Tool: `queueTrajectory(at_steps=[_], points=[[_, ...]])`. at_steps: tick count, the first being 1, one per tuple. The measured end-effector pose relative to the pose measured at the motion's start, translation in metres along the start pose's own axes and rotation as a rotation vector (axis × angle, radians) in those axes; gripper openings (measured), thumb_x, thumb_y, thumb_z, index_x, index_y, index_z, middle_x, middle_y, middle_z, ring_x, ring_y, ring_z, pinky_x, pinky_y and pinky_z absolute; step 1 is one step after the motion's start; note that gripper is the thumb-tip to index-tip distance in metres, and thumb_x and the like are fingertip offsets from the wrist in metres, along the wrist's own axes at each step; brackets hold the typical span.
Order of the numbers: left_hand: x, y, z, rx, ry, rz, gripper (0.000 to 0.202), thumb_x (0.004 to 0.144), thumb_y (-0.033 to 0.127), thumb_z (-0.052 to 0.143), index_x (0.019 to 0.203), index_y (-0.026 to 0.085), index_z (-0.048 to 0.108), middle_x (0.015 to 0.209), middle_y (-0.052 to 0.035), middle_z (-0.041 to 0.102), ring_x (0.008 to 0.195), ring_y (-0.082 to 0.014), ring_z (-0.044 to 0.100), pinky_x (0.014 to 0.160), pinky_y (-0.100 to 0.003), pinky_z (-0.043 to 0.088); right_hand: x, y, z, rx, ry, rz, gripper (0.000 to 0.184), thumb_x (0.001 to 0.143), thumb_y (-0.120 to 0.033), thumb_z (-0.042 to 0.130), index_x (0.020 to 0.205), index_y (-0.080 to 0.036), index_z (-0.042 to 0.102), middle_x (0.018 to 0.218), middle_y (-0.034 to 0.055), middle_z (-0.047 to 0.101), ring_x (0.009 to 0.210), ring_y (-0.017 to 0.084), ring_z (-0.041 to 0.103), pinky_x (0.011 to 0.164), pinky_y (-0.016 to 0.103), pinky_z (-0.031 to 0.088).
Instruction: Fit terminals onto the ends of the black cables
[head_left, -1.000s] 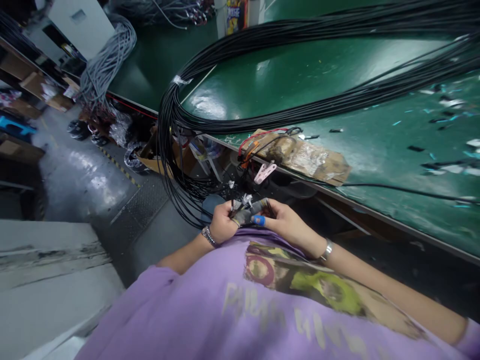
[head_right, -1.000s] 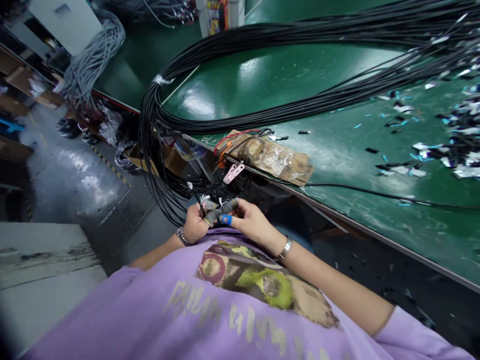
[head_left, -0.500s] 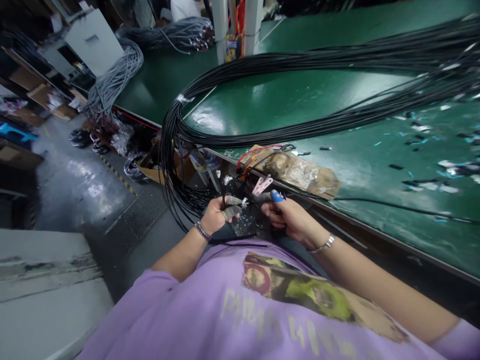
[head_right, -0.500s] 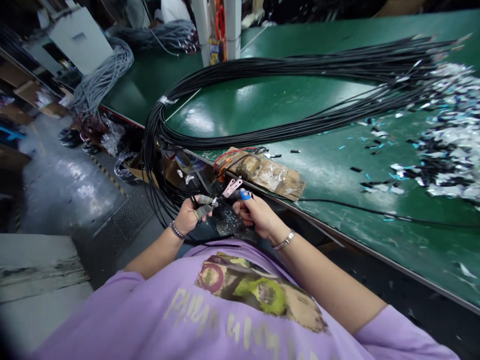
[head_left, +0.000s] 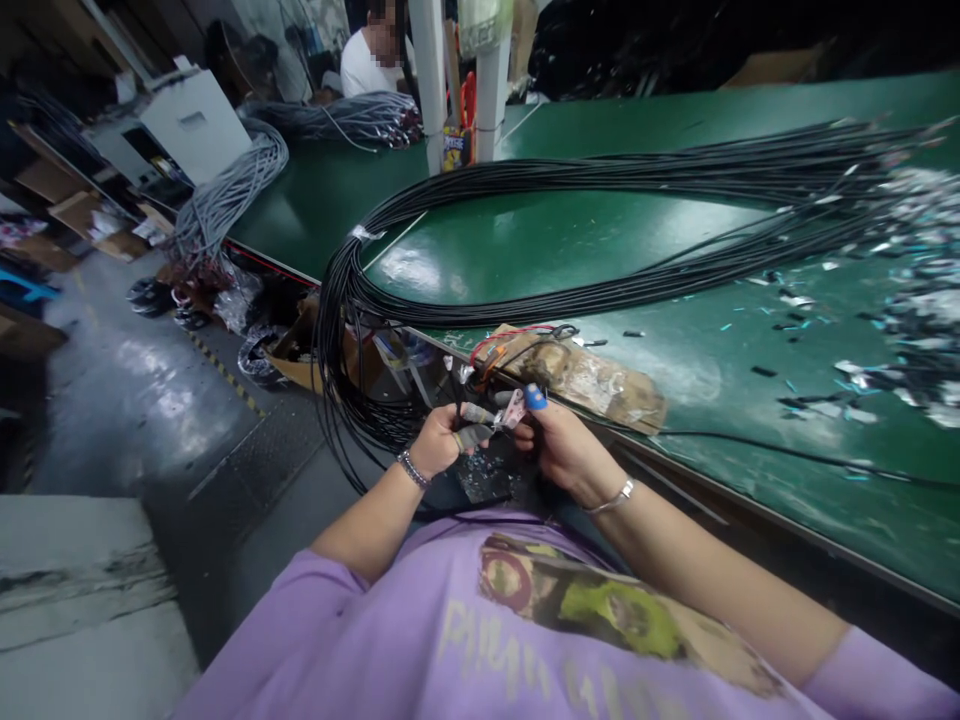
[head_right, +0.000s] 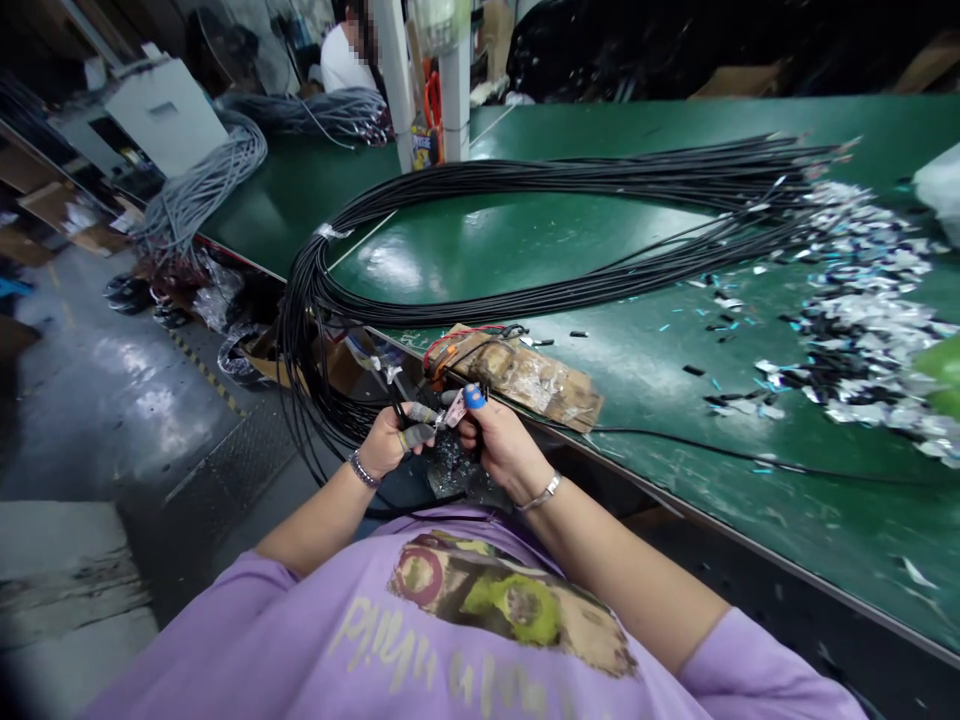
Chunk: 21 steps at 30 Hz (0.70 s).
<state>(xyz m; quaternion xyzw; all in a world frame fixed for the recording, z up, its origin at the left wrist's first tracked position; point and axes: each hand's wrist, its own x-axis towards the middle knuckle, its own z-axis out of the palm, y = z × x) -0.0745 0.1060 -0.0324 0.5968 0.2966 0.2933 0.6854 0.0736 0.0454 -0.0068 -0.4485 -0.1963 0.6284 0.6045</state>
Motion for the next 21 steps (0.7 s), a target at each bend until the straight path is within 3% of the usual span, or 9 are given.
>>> queueTrajectory(at_steps=[11, 21], points=[[0.003, 0.002, 0.006, 0.028, -0.074, -0.068, 0.048, 0.054, 0.053, 0.078, 0.068, 0.010, 0.064, 0.051, 0.0000, 0.059, 0.038, -0.0034, 0.041, 0.039, -0.017, 0.032, 0.000, 0.001, 0.001, 0.038, 0.045, -0.024, 0.049, 0.045, -0.055, 0.084, 0.058, -0.016, 0.057, 0.048, -0.0074, 0.037, 0.044, 0.003, 0.025, 0.038, 0.016, 0.020], [-0.007, 0.008, 0.005, 0.039, -0.090, -0.076, 0.048, 0.055, 0.055, 0.077, 0.070, 0.010, 0.067, 0.051, -0.0006, 0.058, 0.039, -0.0039, 0.042, 0.039, -0.017, 0.033, -0.004, 0.009, -0.009, 0.030, 0.023, 0.060, 0.057, 0.056, -0.073, 0.068, 0.060, -0.019, 0.050, 0.048, -0.0069, 0.039, 0.040, 0.004, 0.025, 0.035, 0.018, 0.019]])
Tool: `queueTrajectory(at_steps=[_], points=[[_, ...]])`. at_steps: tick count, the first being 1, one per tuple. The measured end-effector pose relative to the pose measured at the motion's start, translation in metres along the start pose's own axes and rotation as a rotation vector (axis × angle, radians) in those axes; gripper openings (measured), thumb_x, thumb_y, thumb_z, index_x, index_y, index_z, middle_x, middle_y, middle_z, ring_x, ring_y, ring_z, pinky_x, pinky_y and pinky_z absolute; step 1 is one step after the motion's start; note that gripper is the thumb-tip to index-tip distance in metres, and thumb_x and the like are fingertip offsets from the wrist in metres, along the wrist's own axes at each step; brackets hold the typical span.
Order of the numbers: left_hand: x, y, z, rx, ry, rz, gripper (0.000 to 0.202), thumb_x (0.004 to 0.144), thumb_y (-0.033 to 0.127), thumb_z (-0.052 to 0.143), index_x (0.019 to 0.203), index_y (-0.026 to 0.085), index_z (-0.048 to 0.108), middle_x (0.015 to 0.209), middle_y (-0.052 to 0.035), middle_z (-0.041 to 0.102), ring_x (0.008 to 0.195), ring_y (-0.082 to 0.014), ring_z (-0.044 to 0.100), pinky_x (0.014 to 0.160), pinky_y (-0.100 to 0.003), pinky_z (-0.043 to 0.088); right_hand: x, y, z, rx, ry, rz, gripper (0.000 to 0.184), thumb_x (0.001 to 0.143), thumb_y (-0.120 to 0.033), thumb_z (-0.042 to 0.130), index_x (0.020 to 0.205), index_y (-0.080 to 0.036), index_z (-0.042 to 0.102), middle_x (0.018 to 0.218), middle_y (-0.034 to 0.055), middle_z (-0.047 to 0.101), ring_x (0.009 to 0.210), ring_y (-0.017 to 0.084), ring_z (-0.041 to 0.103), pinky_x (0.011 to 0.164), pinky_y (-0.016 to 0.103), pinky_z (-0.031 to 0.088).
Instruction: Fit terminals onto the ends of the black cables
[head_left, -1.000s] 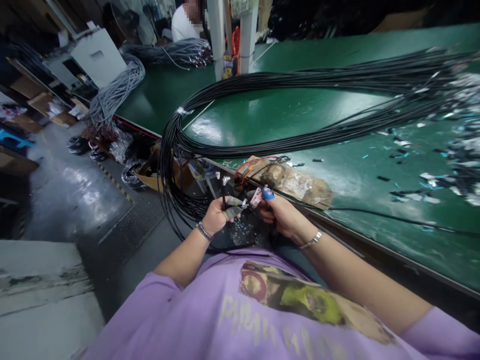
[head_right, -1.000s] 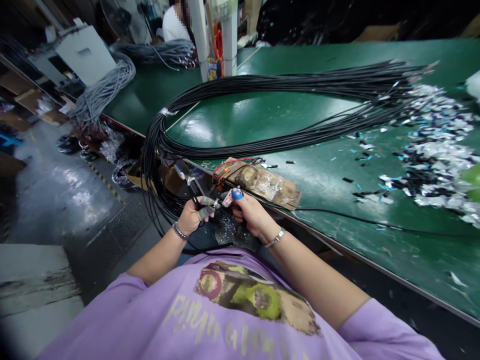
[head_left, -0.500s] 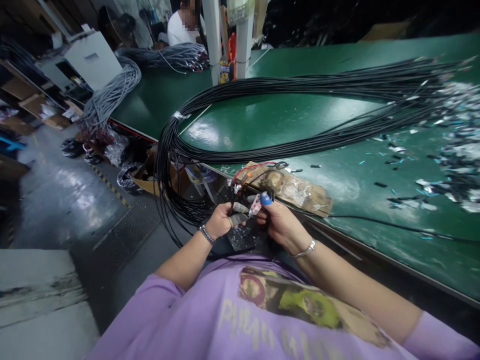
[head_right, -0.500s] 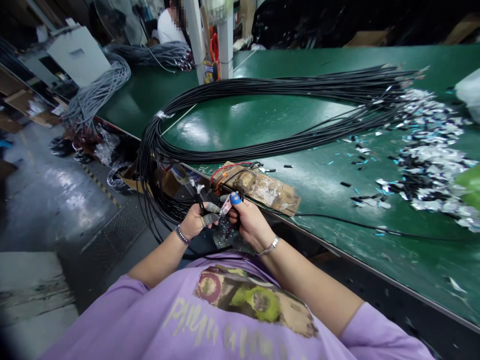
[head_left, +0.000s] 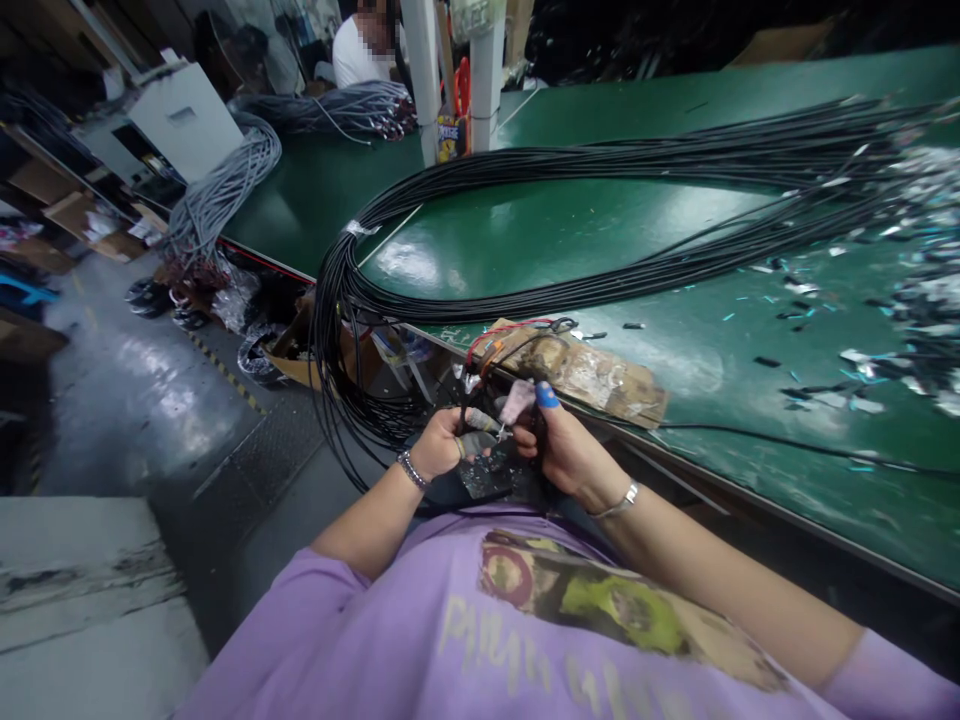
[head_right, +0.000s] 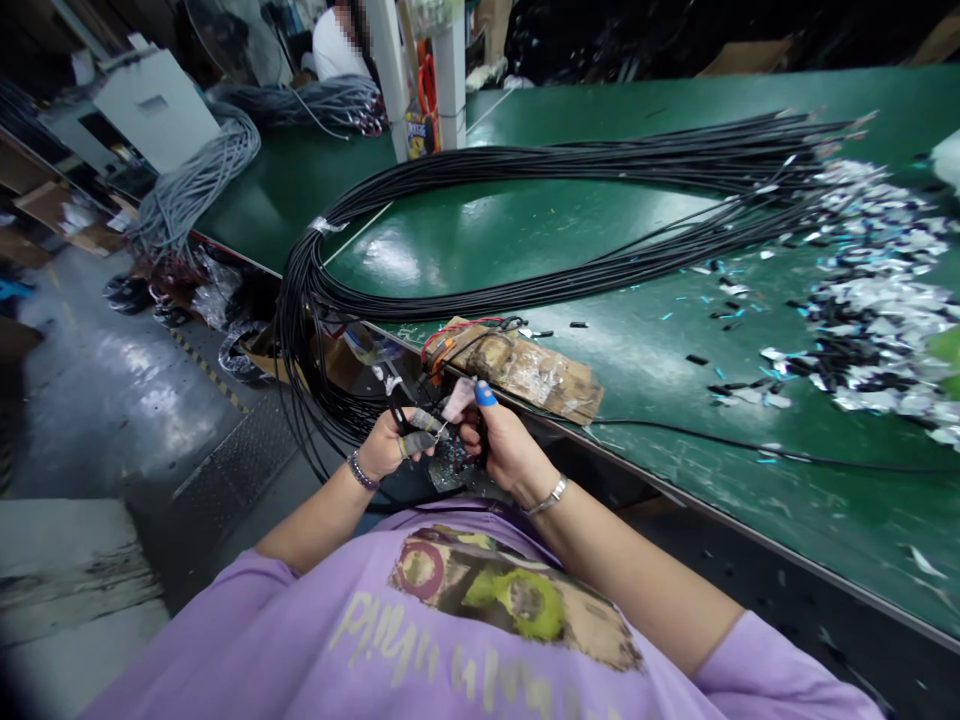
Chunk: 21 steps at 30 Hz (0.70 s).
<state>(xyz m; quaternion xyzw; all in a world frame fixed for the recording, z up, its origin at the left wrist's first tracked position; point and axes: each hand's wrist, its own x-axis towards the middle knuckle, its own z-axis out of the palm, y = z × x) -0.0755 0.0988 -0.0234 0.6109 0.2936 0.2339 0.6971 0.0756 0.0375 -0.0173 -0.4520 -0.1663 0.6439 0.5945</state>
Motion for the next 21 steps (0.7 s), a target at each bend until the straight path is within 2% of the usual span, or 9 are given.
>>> queueTrajectory(at_steps=[5, 8, 13, 17, 21], points=[[-0.018, 0.000, 0.002, -0.007, -0.004, 0.017, 0.047, 0.053, 0.054, 0.079, 0.066, 0.011, 0.067, 0.048, -0.0002, 0.056, 0.039, -0.0044, 0.041, 0.039, -0.018, 0.034, -0.009, 0.006, -0.013, -0.016, -0.017, 0.089, 0.054, 0.061, -0.071, 0.067, 0.065, -0.018, 0.057, 0.053, -0.0036, 0.047, 0.040, 0.004, 0.024, 0.035, 0.019, 0.020], [-0.029, -0.003, 0.006, 0.014, 0.010, 0.014, 0.045, 0.054, 0.053, 0.079, 0.064, 0.011, 0.066, 0.046, 0.0009, 0.054, 0.040, -0.0046, 0.040, 0.041, -0.018, 0.035, -0.019, 0.008, -0.017, -0.066, -0.074, 0.153, 0.052, 0.056, -0.065, 0.074, 0.064, -0.017, 0.058, 0.055, -0.0035, 0.048, 0.041, 0.003, 0.023, 0.037, 0.019, 0.019], [-0.045, -0.010, 0.013, 0.060, 0.109, -0.103, 0.043, 0.059, 0.051, 0.076, 0.065, 0.012, 0.059, 0.047, 0.0037, 0.053, 0.036, -0.0027, 0.037, 0.038, -0.017, 0.030, -0.036, 0.012, -0.021, -0.226, -0.158, 0.206, 0.052, 0.052, -0.060, 0.079, 0.061, -0.017, 0.052, 0.051, -0.0058, 0.045, 0.041, 0.003, 0.023, 0.039, 0.020, 0.015], [-0.054, -0.014, 0.019, 0.083, 0.142, -0.190, 0.040, 0.066, 0.049, 0.072, 0.065, 0.014, 0.053, 0.046, 0.0060, 0.050, 0.034, -0.0016, 0.035, 0.037, -0.016, 0.028, -0.045, 0.014, -0.020, -0.396, -0.166, 0.119, 0.048, 0.059, -0.060, 0.075, 0.064, -0.018, 0.053, 0.048, -0.0088, 0.037, 0.043, 0.005, 0.022, 0.039, 0.021, 0.017], [-0.059, -0.016, 0.022, 0.126, 0.112, -0.235, 0.038, 0.069, 0.047, 0.070, 0.065, 0.014, 0.051, 0.047, 0.0064, 0.050, 0.034, -0.0013, 0.035, 0.037, -0.016, 0.028, -0.050, 0.010, -0.013, -0.494, -0.119, 0.011, 0.041, 0.062, -0.056, 0.074, 0.065, -0.020, 0.055, 0.050, -0.0073, 0.041, 0.047, 0.008, 0.030, 0.044, 0.022, 0.027]])
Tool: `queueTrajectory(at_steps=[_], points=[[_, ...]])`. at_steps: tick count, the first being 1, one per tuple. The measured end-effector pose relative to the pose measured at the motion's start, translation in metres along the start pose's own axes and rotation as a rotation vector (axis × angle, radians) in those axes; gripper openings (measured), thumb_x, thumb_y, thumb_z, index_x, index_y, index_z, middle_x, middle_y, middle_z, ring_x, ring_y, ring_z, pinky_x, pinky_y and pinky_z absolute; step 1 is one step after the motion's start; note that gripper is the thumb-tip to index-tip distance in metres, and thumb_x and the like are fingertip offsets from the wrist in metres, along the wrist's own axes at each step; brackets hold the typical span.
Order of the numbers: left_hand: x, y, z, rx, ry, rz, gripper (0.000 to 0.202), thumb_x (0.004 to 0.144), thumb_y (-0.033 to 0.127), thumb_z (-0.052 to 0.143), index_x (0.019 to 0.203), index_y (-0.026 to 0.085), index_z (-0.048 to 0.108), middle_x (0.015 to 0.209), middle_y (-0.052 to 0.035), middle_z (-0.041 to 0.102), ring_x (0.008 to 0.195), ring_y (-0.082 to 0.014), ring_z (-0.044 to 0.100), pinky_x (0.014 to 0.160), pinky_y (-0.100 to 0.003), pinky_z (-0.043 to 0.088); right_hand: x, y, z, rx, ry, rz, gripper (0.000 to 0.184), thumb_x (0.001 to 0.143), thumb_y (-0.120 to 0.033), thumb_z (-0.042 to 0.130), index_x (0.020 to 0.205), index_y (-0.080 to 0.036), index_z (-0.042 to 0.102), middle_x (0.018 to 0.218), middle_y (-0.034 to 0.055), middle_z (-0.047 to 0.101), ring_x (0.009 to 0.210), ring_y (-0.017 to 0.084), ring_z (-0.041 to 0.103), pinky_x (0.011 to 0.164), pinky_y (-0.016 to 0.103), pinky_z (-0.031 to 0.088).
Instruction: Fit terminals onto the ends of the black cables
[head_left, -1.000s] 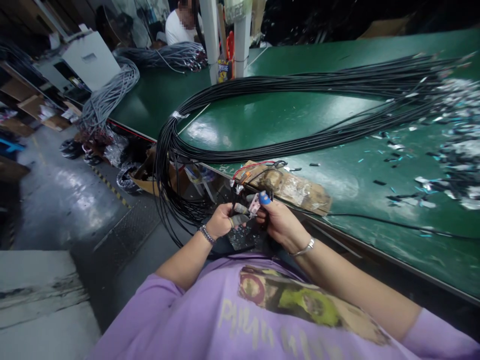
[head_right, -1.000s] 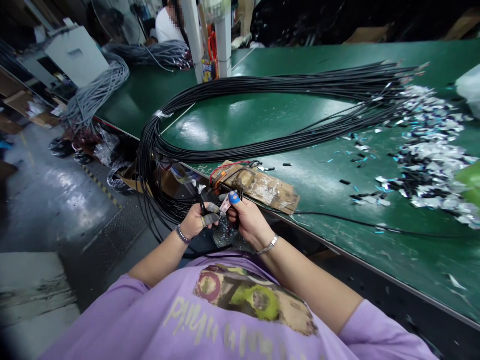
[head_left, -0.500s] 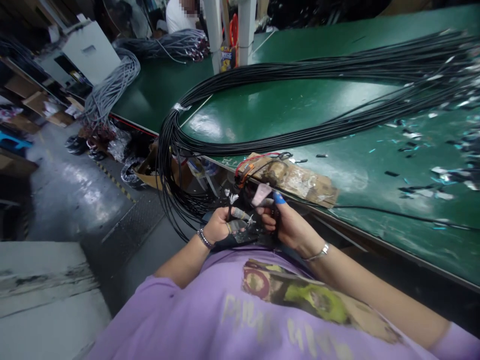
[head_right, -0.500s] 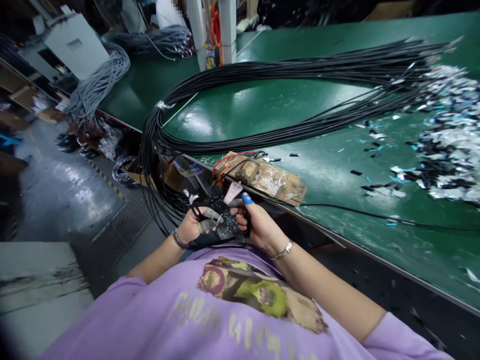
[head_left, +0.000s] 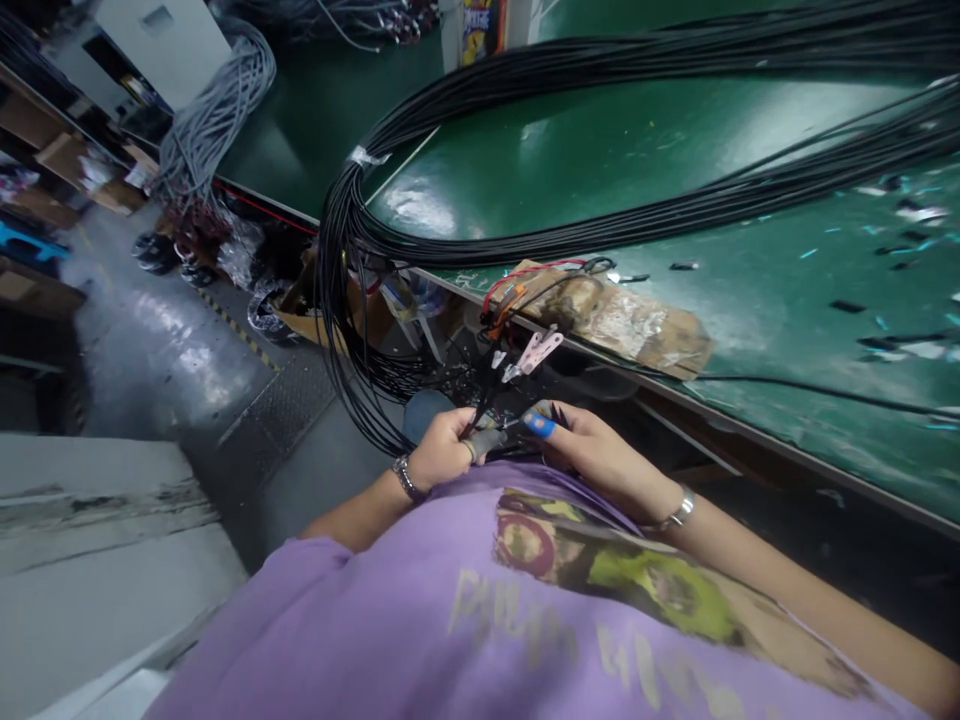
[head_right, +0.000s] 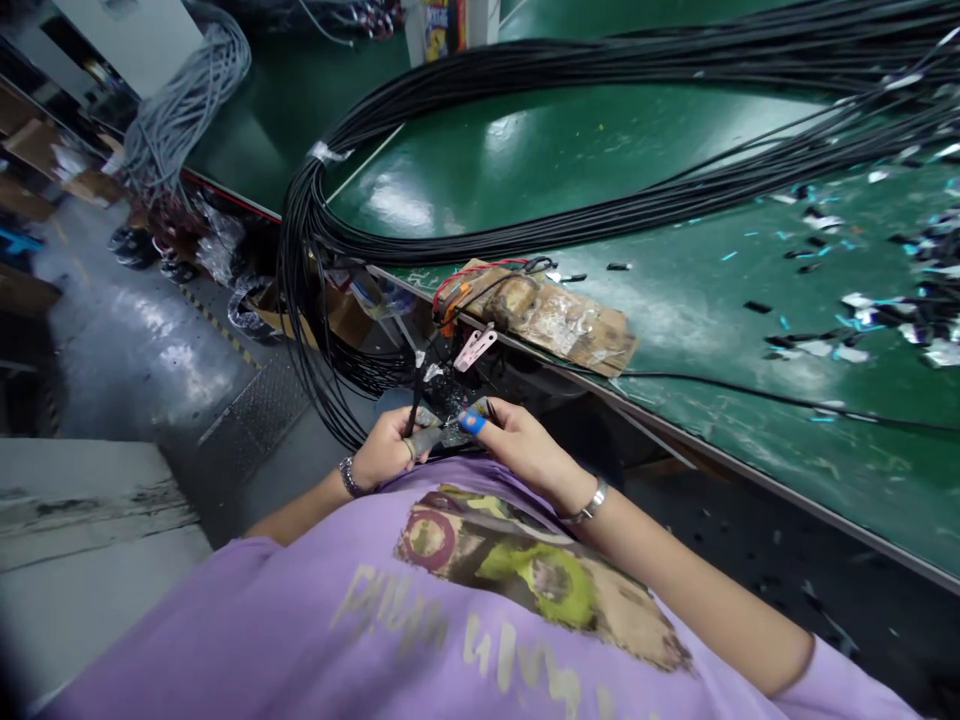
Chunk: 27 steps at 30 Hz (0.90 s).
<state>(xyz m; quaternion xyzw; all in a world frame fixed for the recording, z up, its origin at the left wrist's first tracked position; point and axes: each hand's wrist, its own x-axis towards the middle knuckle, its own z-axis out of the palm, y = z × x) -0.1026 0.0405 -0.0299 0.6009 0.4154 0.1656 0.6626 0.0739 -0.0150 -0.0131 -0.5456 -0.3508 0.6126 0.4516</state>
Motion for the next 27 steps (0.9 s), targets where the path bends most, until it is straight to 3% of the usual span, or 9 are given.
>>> queueTrajectory(at_steps=[3, 6, 8, 10, 13, 19, 22, 27], points=[[-0.001, 0.001, 0.001, 0.004, -0.022, -0.016, 0.038, 0.068, 0.047, 0.071, 0.066, 0.014, 0.051, 0.048, 0.0059, 0.052, 0.033, -0.0015, 0.038, 0.036, -0.015, 0.029, 0.000, -0.005, 0.003, -0.090, 0.011, -0.051, 0.040, 0.057, -0.053, 0.078, 0.062, -0.020, 0.056, 0.057, -0.0039, 0.050, 0.055, 0.011, 0.040, 0.053, 0.025, 0.036], [0.001, 0.002, -0.002, -0.083, -0.181, -0.094, 0.045, 0.065, 0.055, 0.069, 0.065, 0.014, 0.050, 0.050, 0.0022, 0.057, 0.034, -0.0049, 0.046, 0.034, -0.016, 0.031, 0.000, -0.003, 0.004, -0.069, -0.016, -0.068, 0.040, 0.056, -0.052, 0.079, 0.064, -0.019, 0.058, 0.061, -0.0022, 0.056, 0.059, 0.012, 0.045, 0.058, 0.025, 0.040], [0.005, 0.002, -0.004, -0.168, -0.312, -0.155, 0.050, 0.063, 0.060, 0.068, 0.063, 0.014, 0.051, 0.052, -0.0010, 0.059, 0.037, -0.0081, 0.051, 0.034, -0.017, 0.034, 0.000, 0.003, 0.004, 0.004, -0.034, -0.040, 0.041, 0.059, -0.054, 0.076, 0.067, -0.019, 0.057, 0.058, -0.0039, 0.052, 0.053, 0.009, 0.041, 0.052, 0.023, 0.037], [0.008, 0.003, -0.005, -0.219, -0.339, -0.172, 0.052, 0.061, 0.062, 0.069, 0.061, 0.013, 0.051, 0.051, -0.0023, 0.059, 0.037, -0.0090, 0.052, 0.034, -0.018, 0.033, 0.000, 0.009, 0.004, 0.063, -0.045, -0.007, 0.043, 0.064, -0.058, 0.072, 0.067, -0.019, 0.054, 0.053, -0.0066, 0.044, 0.046, 0.007, 0.031, 0.044, 0.021, 0.029], [0.009, 0.005, -0.002, -0.209, -0.168, -0.110, 0.050, 0.058, 0.059, 0.072, 0.060, 0.014, 0.050, 0.048, 0.0005, 0.056, 0.034, -0.0061, 0.046, 0.033, -0.017, 0.029, -0.001, 0.014, 0.001, 0.014, -0.035, -0.059, 0.045, 0.073, -0.063, 0.061, 0.067, -0.020, 0.052, 0.053, -0.0059, 0.042, 0.045, 0.007, 0.029, 0.041, 0.021, 0.027], [0.003, 0.009, 0.007, 0.049, 0.185, 0.195, 0.041, 0.063, 0.049, 0.072, 0.057, 0.015, 0.052, 0.047, 0.0035, 0.051, 0.040, -0.0047, 0.041, 0.041, -0.018, 0.032, -0.009, 0.004, -0.005, -0.312, -0.073, -0.247, 0.044, 0.080, -0.064, 0.051, 0.075, -0.022, 0.064, 0.069, 0.0035, 0.062, 0.067, 0.018, 0.056, 0.067, 0.032, 0.049], [0.002, 0.005, 0.009, 0.191, 0.258, 0.376, 0.034, 0.067, 0.043, 0.070, 0.056, 0.015, 0.054, 0.050, 0.0030, 0.050, 0.047, -0.0058, 0.040, 0.048, -0.019, 0.035, -0.010, 0.000, -0.005, -0.365, -0.072, -0.259, 0.037, 0.079, -0.058, 0.056, 0.079, -0.023, 0.068, 0.076, 0.0047, 0.068, 0.074, 0.022, 0.060, 0.073, 0.035, 0.050], [0.003, -0.006, 0.005, 0.400, 0.298, 0.436, 0.015, 0.073, 0.030, 0.063, 0.066, 0.017, 0.061, 0.055, 0.0007, 0.054, 0.054, -0.0103, 0.045, 0.054, -0.023, 0.038, -0.009, -0.003, -0.001, -0.302, -0.058, -0.236, 0.030, 0.071, -0.052, 0.064, 0.077, -0.023, 0.071, 0.075, 0.0033, 0.071, 0.074, 0.025, 0.061, 0.073, 0.037, 0.050]])
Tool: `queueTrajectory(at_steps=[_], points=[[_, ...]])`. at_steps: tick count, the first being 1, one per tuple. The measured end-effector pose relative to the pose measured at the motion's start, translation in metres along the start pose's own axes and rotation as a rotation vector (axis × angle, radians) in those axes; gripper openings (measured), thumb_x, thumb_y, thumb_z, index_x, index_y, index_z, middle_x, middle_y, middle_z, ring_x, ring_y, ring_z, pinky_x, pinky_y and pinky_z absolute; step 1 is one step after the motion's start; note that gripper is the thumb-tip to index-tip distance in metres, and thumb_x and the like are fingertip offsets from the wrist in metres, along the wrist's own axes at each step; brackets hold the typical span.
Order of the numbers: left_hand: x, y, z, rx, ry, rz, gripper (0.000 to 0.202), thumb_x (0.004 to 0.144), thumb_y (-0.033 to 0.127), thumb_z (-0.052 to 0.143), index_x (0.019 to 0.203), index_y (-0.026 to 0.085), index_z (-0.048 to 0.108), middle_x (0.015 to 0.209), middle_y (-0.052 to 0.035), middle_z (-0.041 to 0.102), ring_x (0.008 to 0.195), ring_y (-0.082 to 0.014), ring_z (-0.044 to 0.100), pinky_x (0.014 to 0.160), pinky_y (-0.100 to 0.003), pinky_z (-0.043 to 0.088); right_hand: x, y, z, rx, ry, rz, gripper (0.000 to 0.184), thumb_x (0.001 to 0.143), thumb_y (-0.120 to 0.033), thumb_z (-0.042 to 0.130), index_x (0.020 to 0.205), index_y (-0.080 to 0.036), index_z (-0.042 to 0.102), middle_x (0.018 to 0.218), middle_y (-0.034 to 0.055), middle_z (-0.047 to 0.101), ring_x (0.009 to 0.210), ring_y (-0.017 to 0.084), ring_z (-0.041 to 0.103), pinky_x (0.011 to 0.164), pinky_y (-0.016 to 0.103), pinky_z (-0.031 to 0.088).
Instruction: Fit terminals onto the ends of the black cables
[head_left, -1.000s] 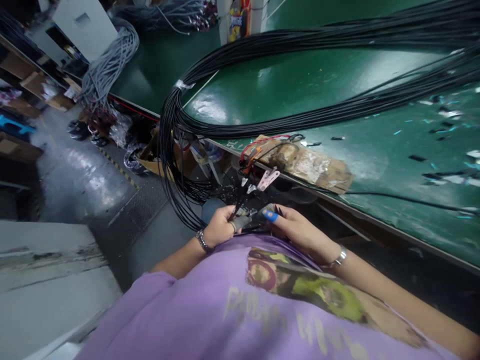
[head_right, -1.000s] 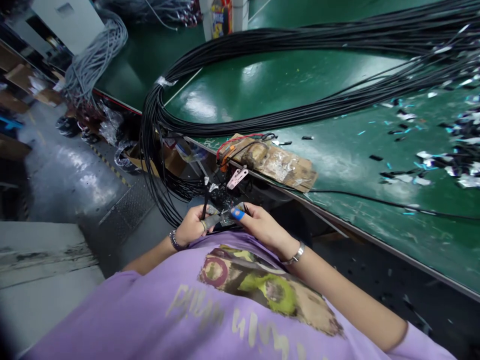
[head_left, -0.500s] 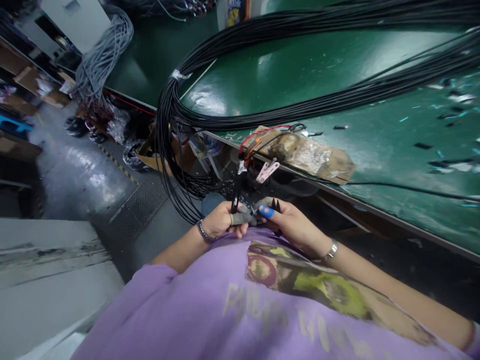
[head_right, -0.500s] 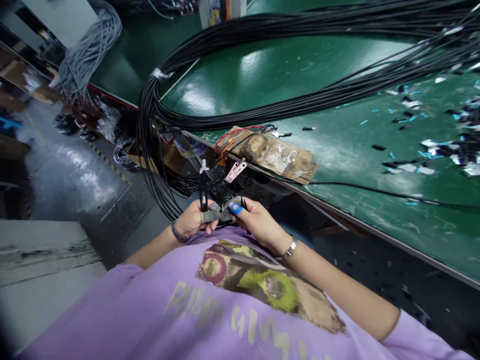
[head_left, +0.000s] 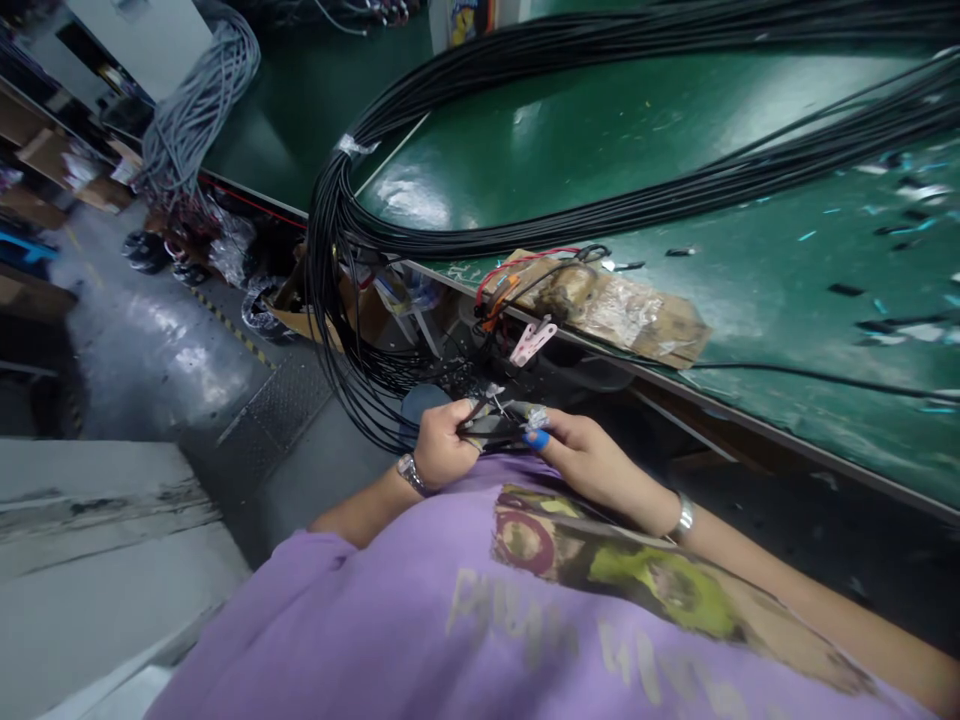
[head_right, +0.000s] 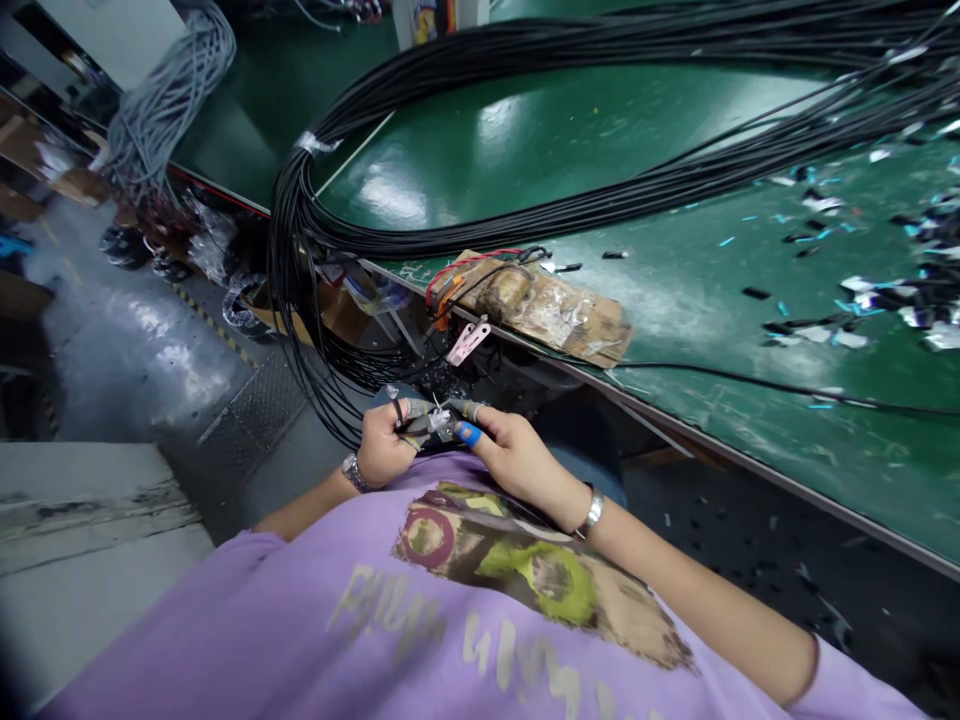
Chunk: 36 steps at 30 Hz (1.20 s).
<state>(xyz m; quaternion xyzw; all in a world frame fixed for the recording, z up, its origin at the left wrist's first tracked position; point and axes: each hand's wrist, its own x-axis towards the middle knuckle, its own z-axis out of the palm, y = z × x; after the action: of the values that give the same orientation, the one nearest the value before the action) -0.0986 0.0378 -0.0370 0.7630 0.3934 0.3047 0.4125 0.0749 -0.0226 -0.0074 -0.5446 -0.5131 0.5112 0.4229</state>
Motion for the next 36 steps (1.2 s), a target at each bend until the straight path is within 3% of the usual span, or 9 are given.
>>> queueTrajectory(at_steps=[4, 8, 11, 17, 29, 36], points=[[-0.004, -0.011, 0.000, 0.186, 0.011, 0.143, 0.008, 0.070, 0.022, 0.057, 0.070, 0.018, 0.063, 0.058, -0.0017, 0.057, 0.057, -0.0132, 0.049, 0.058, -0.026, 0.040, -0.001, -0.003, 0.002, 0.089, 0.007, 0.037, 0.026, 0.068, -0.050, 0.068, 0.071, -0.024, 0.070, 0.062, 0.0008, 0.066, 0.071, 0.025, 0.061, 0.073, 0.037, 0.050], [-0.007, -0.016, 0.002, 0.379, 0.039, 0.347, 0.011, 0.068, 0.020, 0.053, 0.067, 0.017, 0.063, 0.055, -0.0016, 0.054, 0.053, -0.0127, 0.047, 0.055, -0.026, 0.037, -0.003, 0.000, 0.003, 0.086, -0.010, 0.053, 0.034, 0.071, -0.054, 0.064, 0.078, -0.021, 0.071, 0.074, 0.0032, 0.070, 0.077, 0.025, 0.062, 0.076, 0.038, 0.050], [-0.008, -0.016, 0.004, 0.452, 0.073, 0.426, 0.013, 0.070, 0.018, 0.051, 0.070, 0.017, 0.064, 0.055, -0.0020, 0.054, 0.052, -0.0125, 0.047, 0.054, -0.026, 0.036, -0.003, 0.003, 0.003, 0.059, -0.006, 0.032, 0.039, 0.073, -0.058, 0.061, 0.080, -0.021, 0.071, 0.074, 0.0039, 0.070, 0.080, 0.026, 0.063, 0.080, 0.039, 0.050], [-0.008, -0.016, 0.005, 0.486, 0.083, 0.451, 0.016, 0.071, 0.018, 0.049, 0.076, 0.017, 0.064, 0.056, -0.0018, 0.054, 0.053, -0.0129, 0.049, 0.055, -0.025, 0.038, -0.003, 0.004, 0.002, 0.045, -0.024, 0.029, 0.039, 0.072, -0.058, 0.064, 0.083, -0.022, 0.072, 0.077, 0.0040, 0.072, 0.080, 0.027, 0.064, 0.080, 0.040, 0.052], [-0.007, -0.012, 0.005, 0.548, 0.154, 0.540, 0.014, 0.068, 0.017, 0.049, 0.069, 0.017, 0.063, 0.055, -0.0021, 0.056, 0.052, -0.0123, 0.050, 0.054, -0.024, 0.039, -0.004, 0.009, 0.001, 0.081, -0.065, 0.074, 0.038, 0.072, -0.054, 0.067, 0.086, -0.020, 0.072, 0.080, 0.0049, 0.072, 0.077, 0.025, 0.064, 0.076, 0.038, 0.052], [-0.006, -0.013, 0.005, 0.477, 0.104, 0.459, 0.015, 0.068, 0.018, 0.049, 0.072, 0.017, 0.063, 0.056, -0.0026, 0.057, 0.053, -0.0136, 0.051, 0.054, -0.025, 0.040, -0.003, 0.011, 0.003, 0.105, -0.053, 0.084, 0.033, 0.072, -0.052, 0.066, 0.079, -0.020, 0.072, 0.069, 0.0027, 0.067, 0.065, 0.021, 0.059, 0.065, 0.033, 0.049]])
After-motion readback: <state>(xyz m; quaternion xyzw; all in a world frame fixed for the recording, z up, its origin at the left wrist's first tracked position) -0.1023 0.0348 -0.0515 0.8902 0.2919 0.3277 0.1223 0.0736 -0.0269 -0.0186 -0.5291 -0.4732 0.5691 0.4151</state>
